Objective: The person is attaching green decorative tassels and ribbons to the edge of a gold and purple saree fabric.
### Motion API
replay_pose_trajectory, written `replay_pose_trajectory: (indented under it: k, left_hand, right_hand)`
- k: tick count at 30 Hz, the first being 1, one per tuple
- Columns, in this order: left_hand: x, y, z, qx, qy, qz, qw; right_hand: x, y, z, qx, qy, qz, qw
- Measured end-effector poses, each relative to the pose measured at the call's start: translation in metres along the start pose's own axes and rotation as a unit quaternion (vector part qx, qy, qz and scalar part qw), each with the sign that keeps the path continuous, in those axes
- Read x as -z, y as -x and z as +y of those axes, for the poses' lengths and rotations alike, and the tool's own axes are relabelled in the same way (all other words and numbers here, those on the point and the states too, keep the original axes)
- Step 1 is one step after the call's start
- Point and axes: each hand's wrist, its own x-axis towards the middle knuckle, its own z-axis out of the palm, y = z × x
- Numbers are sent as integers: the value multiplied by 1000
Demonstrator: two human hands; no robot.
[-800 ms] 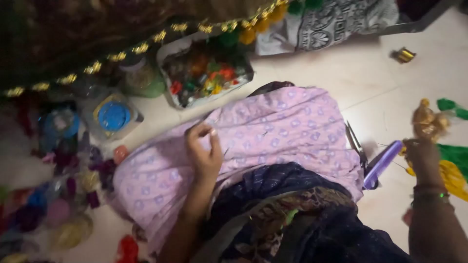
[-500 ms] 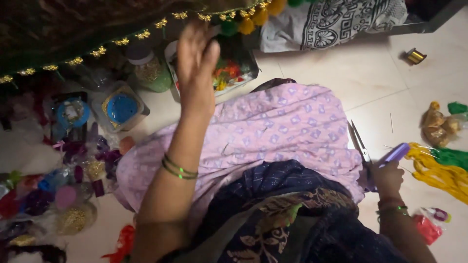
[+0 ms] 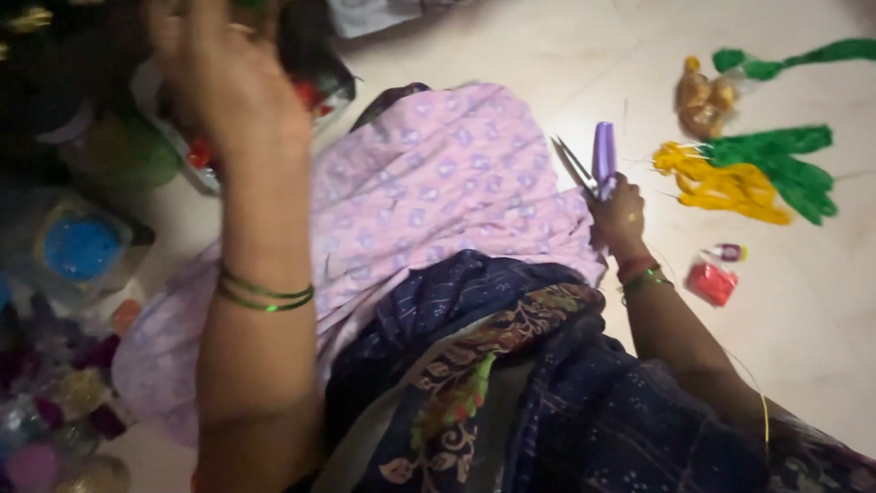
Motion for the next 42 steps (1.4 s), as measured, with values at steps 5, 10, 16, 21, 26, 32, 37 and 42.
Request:
replay_pose_trajectory:
  k: [5, 10, 16, 21, 26, 32, 37, 42]
  left_hand:
    - [8, 30, 37, 21, -84, -69, 994]
    - [34, 58, 45, 106, -167, -24, 980]
    - [75, 97, 42, 212, -202, 153, 944]
    - [85, 116, 36, 238, -244, 201, 918]
    - [71, 113, 21, 227, -281, 194, 912]
    - [80, 107, 4, 229, -276, 162, 919]
    - [89, 109, -3, 228, -299, 137, 916]
    - [86, 118, -3, 237, -342, 108, 903]
  right_hand:
    - [7, -12, 28, -78, -97, -56, 991]
    - [7, -56, 123, -67, -22, -28, 997]
    - [11, -117, 194, 49, 108, 24, 993]
    - [38, -137, 150, 129, 181, -36, 974]
    - [-6, -148, 194, 177, 256, -7, 950]
    - [13, -147, 215, 127, 324, -21, 937]
    - [57, -142, 248, -1, 149, 31, 988]
    - [112, -134, 317, -114, -255, 169, 945]
